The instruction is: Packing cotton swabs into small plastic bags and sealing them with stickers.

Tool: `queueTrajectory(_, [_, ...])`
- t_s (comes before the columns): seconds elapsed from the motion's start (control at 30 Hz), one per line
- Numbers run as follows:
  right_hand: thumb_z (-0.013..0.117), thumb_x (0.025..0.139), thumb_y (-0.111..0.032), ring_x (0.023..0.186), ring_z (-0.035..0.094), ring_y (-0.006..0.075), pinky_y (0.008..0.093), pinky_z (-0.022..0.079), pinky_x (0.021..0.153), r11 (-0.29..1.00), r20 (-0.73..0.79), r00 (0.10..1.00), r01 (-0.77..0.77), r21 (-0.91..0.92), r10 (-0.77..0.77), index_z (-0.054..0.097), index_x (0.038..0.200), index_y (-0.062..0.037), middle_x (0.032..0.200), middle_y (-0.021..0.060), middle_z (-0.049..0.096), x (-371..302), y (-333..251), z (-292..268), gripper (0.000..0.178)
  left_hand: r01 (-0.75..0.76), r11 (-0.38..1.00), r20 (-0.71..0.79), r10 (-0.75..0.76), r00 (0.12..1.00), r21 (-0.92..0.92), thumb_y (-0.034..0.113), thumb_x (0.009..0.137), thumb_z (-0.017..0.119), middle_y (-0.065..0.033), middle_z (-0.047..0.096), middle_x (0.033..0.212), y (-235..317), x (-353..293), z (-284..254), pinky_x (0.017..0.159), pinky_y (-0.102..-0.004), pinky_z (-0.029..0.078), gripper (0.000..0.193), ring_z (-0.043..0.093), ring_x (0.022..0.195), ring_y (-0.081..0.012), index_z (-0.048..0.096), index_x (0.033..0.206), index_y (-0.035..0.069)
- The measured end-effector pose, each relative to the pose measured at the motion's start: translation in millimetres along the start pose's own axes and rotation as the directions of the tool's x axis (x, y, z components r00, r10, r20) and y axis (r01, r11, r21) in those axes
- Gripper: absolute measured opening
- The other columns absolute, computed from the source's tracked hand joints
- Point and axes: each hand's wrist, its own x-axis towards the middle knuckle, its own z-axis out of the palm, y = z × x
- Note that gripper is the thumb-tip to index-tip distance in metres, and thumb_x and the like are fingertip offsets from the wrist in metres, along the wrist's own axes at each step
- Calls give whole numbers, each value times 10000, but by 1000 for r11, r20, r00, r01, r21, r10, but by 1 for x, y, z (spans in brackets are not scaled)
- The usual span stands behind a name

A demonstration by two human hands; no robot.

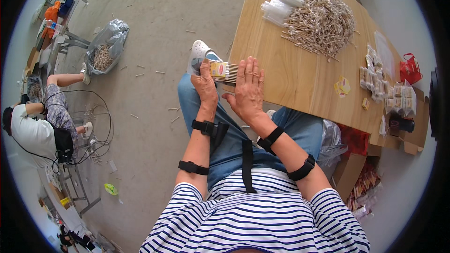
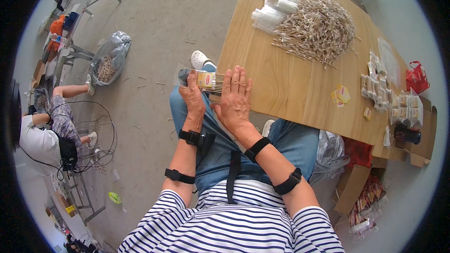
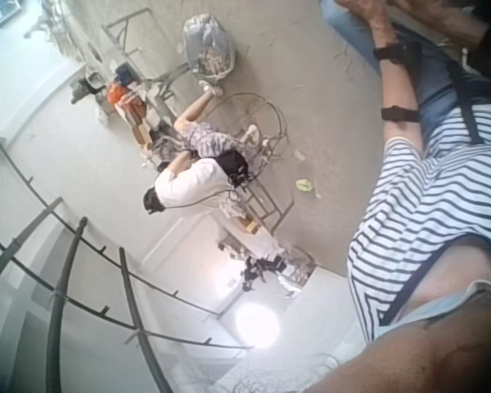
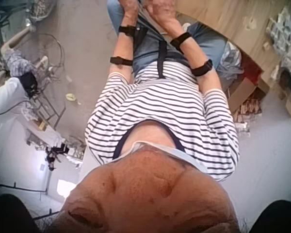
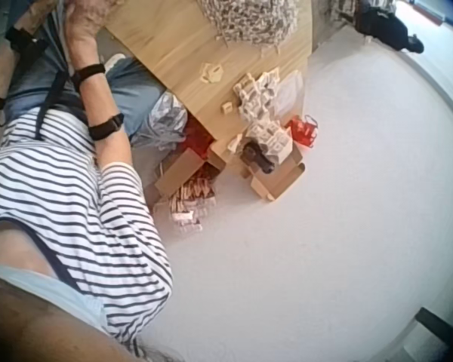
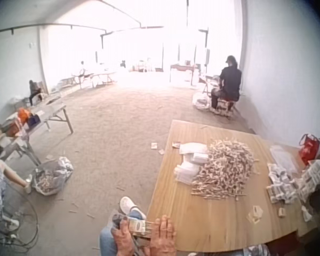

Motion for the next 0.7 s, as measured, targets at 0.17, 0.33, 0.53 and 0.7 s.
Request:
queueTrajectory(0.17, [867,667,-422,1549,98,420,571,88,1239,995,92,996,28,-100,-19,180,1558,77,1638,278,159,-5,-1,2,1231,8,999,-3,-8,1000,53,221,1011,647,38,631,855,5,-2,3,623,-251,488,206,570,738,-56,655,910,42])
queueTrajectory(0.33, [849,679,-436,1553,86,413,566,67,1244,986,100,995,-1,-166,18,174,1556,84,1646,275,141,-4,-5,9,1223,-29,993,26,27,999,110,231,1024,628,4,645,899,5,-2,1,658,-264,478,266,551,775,-83,659,1013,-34])
queueTrajectory(0.53, [836,689,-415,1554,83,411,560,62,1249,981,83,995,-29,-190,46,182,1552,92,1645,275,152,-3,-9,14,1195,-50,994,14,49,999,100,219,1031,613,38,630,871,7,-4,6,641,-249,490,203,556,749,-52,632,928,45])
queueTrajectory(0.7, [828,688,-386,1554,85,412,551,65,1252,982,67,995,-55,-180,68,191,1550,94,1643,278,159,0,-16,19,1175,-63,990,21,61,998,123,221,1032,609,35,629,859,6,-3,4,639,-250,491,209,556,743,-55,622,913,50])
